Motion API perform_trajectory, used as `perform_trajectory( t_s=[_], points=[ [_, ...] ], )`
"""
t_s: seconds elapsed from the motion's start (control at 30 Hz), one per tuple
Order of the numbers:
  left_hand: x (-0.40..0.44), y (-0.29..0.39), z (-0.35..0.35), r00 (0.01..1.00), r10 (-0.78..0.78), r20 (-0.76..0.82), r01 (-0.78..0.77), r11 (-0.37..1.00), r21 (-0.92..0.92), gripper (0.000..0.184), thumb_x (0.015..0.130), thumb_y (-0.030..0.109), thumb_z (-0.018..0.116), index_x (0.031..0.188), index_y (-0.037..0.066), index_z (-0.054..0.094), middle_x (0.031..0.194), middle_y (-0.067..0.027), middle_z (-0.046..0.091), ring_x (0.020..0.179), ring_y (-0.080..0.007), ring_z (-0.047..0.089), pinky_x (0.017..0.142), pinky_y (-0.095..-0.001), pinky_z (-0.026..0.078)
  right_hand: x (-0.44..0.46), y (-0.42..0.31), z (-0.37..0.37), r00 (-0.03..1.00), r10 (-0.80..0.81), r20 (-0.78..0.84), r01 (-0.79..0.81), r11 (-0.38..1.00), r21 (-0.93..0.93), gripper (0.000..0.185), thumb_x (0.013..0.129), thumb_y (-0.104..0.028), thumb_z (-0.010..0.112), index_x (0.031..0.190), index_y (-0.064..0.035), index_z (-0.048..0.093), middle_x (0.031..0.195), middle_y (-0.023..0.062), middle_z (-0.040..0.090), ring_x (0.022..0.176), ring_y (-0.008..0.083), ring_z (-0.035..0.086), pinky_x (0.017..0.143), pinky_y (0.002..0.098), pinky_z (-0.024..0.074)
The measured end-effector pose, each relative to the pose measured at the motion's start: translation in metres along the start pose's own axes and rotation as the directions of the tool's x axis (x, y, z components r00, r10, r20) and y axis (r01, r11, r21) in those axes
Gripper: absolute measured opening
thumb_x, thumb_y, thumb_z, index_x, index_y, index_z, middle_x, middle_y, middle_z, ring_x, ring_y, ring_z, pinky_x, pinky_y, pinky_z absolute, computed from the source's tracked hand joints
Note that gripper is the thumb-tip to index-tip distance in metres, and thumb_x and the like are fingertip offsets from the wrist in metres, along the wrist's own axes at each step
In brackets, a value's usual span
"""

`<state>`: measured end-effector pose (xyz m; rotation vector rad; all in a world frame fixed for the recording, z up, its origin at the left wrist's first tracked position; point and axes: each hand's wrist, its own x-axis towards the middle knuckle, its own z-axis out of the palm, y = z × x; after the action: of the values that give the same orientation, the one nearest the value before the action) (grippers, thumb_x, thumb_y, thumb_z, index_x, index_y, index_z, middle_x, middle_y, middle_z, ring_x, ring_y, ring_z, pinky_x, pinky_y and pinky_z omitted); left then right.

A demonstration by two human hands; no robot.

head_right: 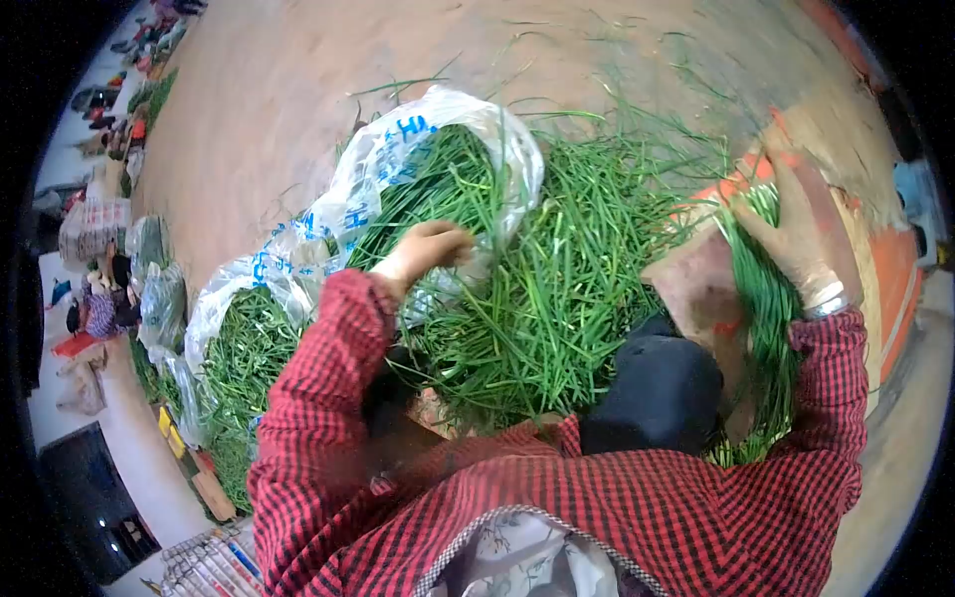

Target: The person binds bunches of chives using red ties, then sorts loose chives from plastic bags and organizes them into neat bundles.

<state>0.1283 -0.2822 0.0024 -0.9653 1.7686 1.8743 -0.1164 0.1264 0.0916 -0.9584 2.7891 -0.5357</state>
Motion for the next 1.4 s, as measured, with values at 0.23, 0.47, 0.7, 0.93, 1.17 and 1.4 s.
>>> perform_trajectory(
  t_s=[0.23,0.47,0.7,0.93,1.17,1.4],
  points=[
    [-0.019,-0.12,-0.188,0.886,-0.321,-0.333,0.236,0.933,-0.271,0.031,0.089,0.013,0.058,0.118,0.001,0.054,0.092,-0.0152,0.067,0.072,-0.0232,0.066,0.059,-0.0364,0.055,0.1,-0.202,0.158,0.724,-0.553,0.413,0.448,0.832,0.327,0.047,0.086,-0.029,0.065,0.123,-0.0015,0.056,0.124,0.0184,0.057,0.117,0.0329,0.054,0.1,0.0395,0.0426],
    [-0.015,-0.147,-0.272,0.3,0.078,-0.951,-0.538,0.837,-0.101,0.035,0.081,0.012,0.066,0.113,-0.002,0.06,0.104,-0.0112,0.063,0.092,-0.022,0.058,0.089,-0.0349,0.043,0.221,-0.361,0.314,0.612,-0.475,0.632,0.561,0.824,0.076,0.064,0.083,-0.033,0.059,0.139,-0.005,0.043,0.133,0.0223,0.052,0.121,0.0362,0.052,0.102,0.0418,0.0425],
    [-0.055,-0.109,-0.271,0.783,0.155,-0.602,-0.284,0.951,-0.124,0.036,0.094,0.03,0.059,0.111,-0.001,0.066,0.094,-0.0077,0.071,0.084,-0.0125,0.065,0.077,-0.027,0.051,0.254,-0.44,0.313,0.586,-0.441,0.68,0.513,0.851,0.109,0.05,0.084,-0.038,0.062,0.12,-0.0026,0.061,0.12,0.0208,0.06,0.107,0.0352,0.06,0.096,0.0415,0.047],
    [-0.024,-0.168,-0.26,0.754,-0.038,-0.656,0.252,0.938,0.236,0.057,0.093,0.037,0.059,0.134,-0.001,0.05,0.119,-0.0199,0.063,0.114,-0.0277,0.059,0.097,-0.0346,0.045,0.18,-0.474,0.421,0.355,-0.611,0.707,0.817,0.571,0.083,0.099,0.069,-0.052,0.072,0.143,0.0016,0.034,0.139,0.026,0.043,0.133,0.0371,0.038,0.111,0.042,0.0305],
    [-0.015,-0.204,-0.284,0.604,0.352,-0.715,0.101,0.856,0.507,0.042,0.096,0.033,0.052,0.127,0.005,0.055,0.118,-0.018,0.063,0.112,-0.0344,0.058,0.094,-0.0402,0.044,0.133,-0.454,0.442,0.513,-0.619,0.594,0.724,0.684,0.088,0.049,0.077,-0.018,0.065,0.122,-0.0054,0.052,0.117,0.0141,0.06,0.112,0.0267,0.057,0.092,0.0398,0.0465],
    [-0.024,-0.192,-0.266,0.885,0.248,-0.393,-0.126,0.942,0.31,0.036,0.095,0.025,0.057,0.124,0.004,0.062,0.119,-0.0102,0.065,0.109,-0.0199,0.059,0.096,-0.03,0.042,0.105,-0.416,0.397,0.309,-0.811,0.497,0.888,0.433,0.154,0.045,0.07,-0.016,0.07,0.111,-0.0065,0.056,0.092,0.0023,0.058,0.089,0.0215,0.058,0.078,0.0327,0.0447]
  ],
)
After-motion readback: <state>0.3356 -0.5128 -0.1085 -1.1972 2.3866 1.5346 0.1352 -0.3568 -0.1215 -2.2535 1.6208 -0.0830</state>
